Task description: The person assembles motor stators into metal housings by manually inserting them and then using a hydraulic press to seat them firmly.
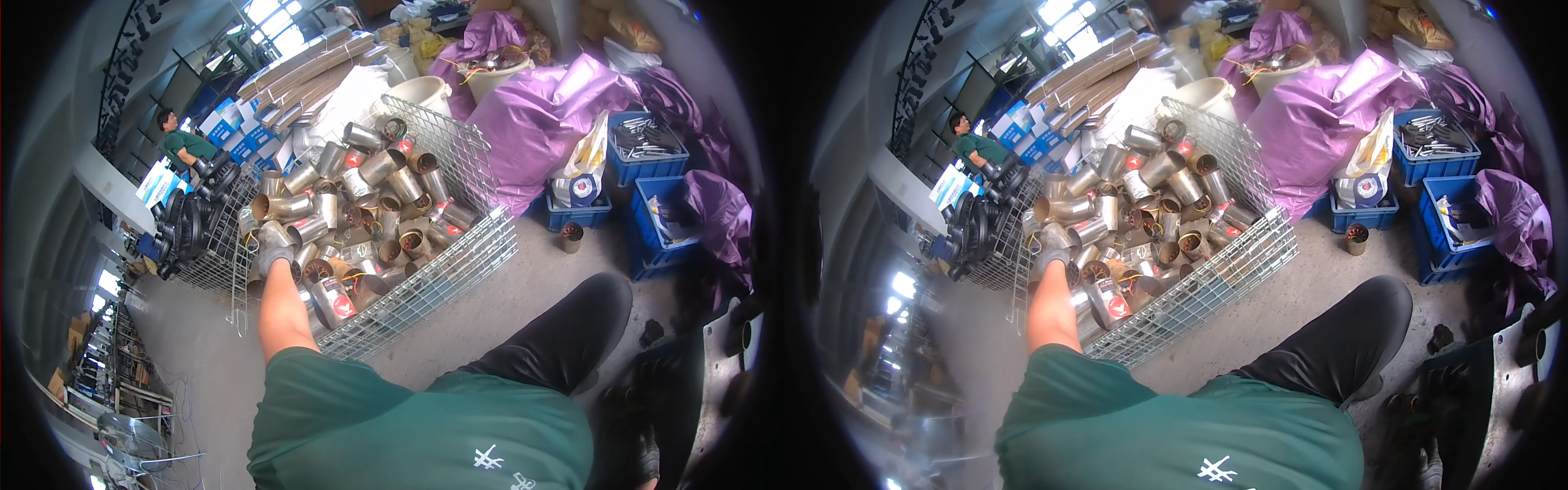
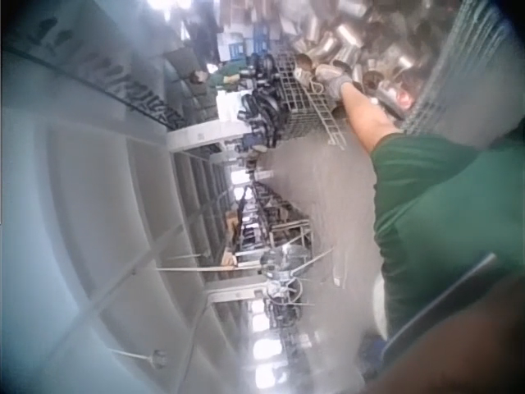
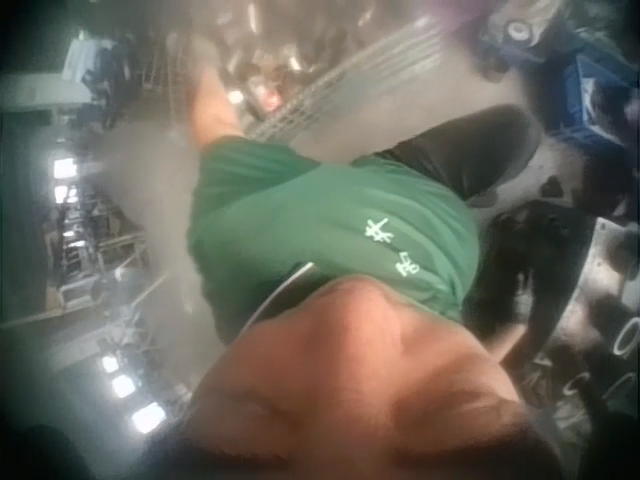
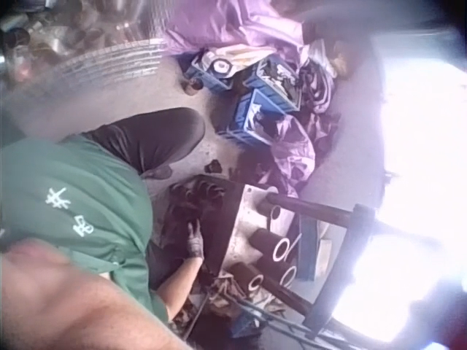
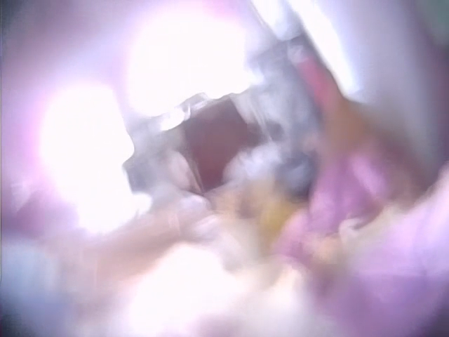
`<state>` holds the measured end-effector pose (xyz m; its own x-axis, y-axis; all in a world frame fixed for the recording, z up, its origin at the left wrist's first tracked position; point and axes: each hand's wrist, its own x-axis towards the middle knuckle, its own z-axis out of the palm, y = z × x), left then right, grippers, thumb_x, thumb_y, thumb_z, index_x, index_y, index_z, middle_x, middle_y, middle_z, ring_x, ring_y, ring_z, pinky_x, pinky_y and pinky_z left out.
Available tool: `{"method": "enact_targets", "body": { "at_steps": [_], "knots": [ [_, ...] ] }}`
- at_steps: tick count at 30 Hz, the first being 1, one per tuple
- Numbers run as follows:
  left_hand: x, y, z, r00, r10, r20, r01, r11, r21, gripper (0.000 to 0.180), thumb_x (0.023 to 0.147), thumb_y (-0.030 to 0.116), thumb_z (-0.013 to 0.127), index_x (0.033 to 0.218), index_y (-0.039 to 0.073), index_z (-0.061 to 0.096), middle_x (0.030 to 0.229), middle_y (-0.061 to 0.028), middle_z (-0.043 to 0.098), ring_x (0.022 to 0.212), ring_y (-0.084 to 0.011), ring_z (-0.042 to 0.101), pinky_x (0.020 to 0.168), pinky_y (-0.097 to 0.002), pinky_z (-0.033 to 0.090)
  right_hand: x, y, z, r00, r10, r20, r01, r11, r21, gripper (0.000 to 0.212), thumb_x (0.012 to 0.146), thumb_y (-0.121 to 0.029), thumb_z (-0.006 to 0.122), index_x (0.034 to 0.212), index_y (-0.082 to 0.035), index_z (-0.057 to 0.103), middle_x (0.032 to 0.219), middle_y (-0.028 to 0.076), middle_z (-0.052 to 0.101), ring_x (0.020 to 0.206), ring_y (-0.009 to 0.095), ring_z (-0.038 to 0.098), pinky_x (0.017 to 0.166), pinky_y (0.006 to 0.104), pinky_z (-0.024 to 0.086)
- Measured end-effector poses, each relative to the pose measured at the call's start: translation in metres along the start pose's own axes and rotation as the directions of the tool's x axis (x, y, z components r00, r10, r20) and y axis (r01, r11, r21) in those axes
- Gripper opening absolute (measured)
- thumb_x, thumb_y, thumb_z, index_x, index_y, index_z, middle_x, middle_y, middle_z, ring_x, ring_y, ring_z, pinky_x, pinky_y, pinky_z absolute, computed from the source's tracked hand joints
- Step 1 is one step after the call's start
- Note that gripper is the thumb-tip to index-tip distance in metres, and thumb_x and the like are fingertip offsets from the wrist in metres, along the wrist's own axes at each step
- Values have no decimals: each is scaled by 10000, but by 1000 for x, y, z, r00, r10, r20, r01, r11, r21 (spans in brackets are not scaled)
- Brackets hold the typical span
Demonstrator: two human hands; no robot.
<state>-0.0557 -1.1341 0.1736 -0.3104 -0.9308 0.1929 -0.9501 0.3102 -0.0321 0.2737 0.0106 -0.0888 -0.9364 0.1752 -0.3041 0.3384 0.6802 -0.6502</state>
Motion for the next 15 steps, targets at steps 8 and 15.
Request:
{"method": "enact_targets", "body": {
  "at_steps": [8,15],
  "knots": [
    [-79,22,-11,990,-142,-3,142,990,14,616,929,409,759,1465,139,622,1477,-108,625,1289,-312,666,999,-479,578,-2,21,-15,939,168,300,-112,974,-196,650,1037,-425,655,1594,-156,456,1635,250,388,1478,330,441,1218,419,385],
    [-93,29,-15,962,-273,34,274,961,-38,499,1014,290,669,1502,253,567,1450,-75,562,1365,-317,557,1050,-645,536,-12,-12,-19,949,191,250,-136,966,-221,550,1039,-411,657,1503,-135,552,1529,252,500,1393,352,516,1169,429,430]
  ]
}}
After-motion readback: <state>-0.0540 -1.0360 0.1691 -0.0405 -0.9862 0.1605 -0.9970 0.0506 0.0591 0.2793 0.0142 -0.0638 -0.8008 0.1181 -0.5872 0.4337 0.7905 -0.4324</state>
